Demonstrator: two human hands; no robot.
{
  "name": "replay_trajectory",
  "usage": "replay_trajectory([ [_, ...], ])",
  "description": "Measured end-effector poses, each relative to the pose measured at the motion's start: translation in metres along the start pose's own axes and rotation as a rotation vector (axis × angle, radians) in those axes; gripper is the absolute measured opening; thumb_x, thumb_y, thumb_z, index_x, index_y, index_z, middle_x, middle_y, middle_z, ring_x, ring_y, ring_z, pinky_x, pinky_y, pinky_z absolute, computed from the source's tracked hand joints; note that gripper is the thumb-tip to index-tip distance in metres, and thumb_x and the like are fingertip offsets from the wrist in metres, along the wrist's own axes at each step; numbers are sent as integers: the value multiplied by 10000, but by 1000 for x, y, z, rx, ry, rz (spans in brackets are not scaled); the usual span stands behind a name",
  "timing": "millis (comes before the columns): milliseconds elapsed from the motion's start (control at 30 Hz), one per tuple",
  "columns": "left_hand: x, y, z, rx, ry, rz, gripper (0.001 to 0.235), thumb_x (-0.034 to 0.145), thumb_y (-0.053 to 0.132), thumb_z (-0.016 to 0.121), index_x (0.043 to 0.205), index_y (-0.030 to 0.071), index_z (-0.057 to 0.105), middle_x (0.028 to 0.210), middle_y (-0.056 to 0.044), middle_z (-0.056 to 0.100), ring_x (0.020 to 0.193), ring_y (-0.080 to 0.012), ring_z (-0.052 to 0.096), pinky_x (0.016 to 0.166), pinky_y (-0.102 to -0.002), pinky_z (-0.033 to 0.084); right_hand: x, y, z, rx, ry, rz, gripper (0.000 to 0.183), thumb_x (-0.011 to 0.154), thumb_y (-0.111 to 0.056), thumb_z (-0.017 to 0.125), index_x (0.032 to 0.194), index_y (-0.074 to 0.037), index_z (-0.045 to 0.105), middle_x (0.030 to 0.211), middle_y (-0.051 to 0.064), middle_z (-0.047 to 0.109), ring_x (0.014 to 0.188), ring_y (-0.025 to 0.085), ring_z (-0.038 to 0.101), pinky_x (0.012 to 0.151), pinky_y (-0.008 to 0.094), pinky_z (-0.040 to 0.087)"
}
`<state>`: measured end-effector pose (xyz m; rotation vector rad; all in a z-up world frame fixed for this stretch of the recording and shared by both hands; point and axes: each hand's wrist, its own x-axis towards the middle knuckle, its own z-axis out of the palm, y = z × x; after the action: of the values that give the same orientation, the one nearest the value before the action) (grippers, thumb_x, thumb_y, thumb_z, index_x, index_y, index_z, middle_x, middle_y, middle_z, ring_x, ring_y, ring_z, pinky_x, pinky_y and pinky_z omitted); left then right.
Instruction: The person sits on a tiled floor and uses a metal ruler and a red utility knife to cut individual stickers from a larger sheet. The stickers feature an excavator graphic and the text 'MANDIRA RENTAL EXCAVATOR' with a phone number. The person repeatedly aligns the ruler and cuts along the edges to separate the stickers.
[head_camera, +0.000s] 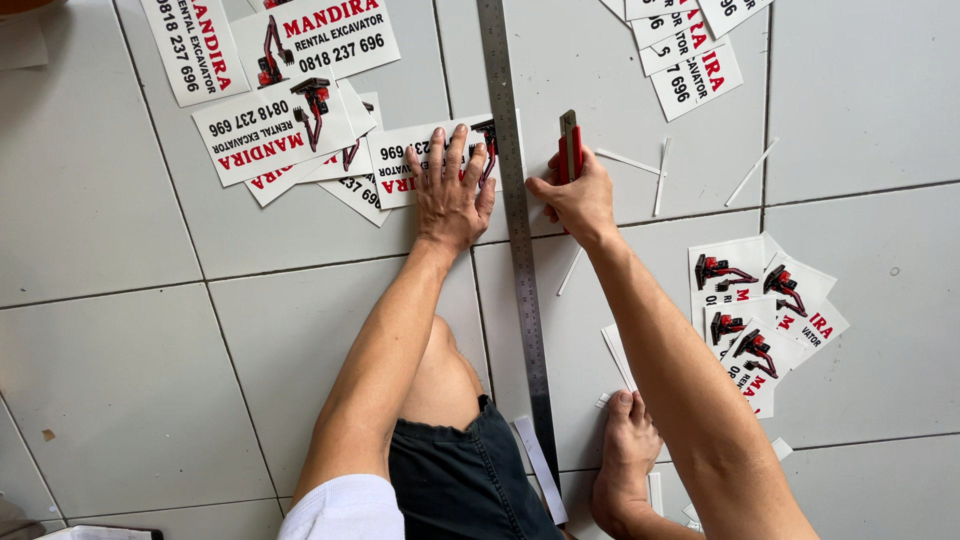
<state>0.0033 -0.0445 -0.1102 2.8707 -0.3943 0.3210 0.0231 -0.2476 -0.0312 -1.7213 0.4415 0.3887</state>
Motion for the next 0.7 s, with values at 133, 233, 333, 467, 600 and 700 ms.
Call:
replay_trajectory([
  [133, 0, 0, 1, 0, 11, 0, 481, 1001, 421, 474, 1424, 198, 516, 1594, -148, 330, 1493, -409, 223, 1135, -740, 79, -1, 1, -1, 8, -2, -11, 323, 809, -61, 829, 1033, -10, 602, 748, 143, 679, 482, 173, 653, 372, 266, 540],
  [233, 0, 0, 0, -1, 8, 0, 483, 998, 419, 486, 1425, 196, 519, 1594, -152, 330, 1492, -413, 225, 1132, -744, 80, -1, 1, -1, 5, -9, -18, 324, 810, -65, 826, 1035, -9, 599, 753, 143, 682, 487, 171, 651, 379, 266, 539],
  [333, 0, 0, 0, -4, 14, 3, 483, 1000, 419, 481, 1422, 189, 526, 1590, -154, 337, 1489, -414, 233, 1131, -744, 95, 0, 2, 0, 14, 10, -11, 320, 797, -56, 828, 1023, -11, 606, 743, 146, 679, 477, 168, 645, 374, 265, 532],
  [467, 0, 1, 0, 6, 28, 6, 482, 999, 426, 482, 1416, 188, 533, 1587, -155, 348, 1486, -415, 244, 1130, -743, 101, 2, 6, 1, 17, 32, -13, 326, 785, -67, 842, 1013, -18, 615, 729, 140, 676, 455, 173, 645, 358, 268, 531],
  [600, 1, 1, -1, -8, 34, 2, 490, 995, 424, 471, 1422, 189, 525, 1587, -155, 353, 1486, -419, 250, 1131, -743, 107, 2, 3, 2, 14, 25, -14, 316, 791, -59, 830, 1014, 2, 615, 735, 151, 671, 454, 186, 643, 356, 283, 523],
  [700, 1, 1, -3, -6, -34, -18, 497, 1003, 420, 455, 1487, 304, 447, 1596, -147, 325, 1495, -438, 215, 1119, -759, 74, 5, 7, 2, 2, 23, -7, 331, 787, -66, 840, 1018, 11, 616, 733, 161, 661, 459, 192, 642, 357, 289, 526],
])
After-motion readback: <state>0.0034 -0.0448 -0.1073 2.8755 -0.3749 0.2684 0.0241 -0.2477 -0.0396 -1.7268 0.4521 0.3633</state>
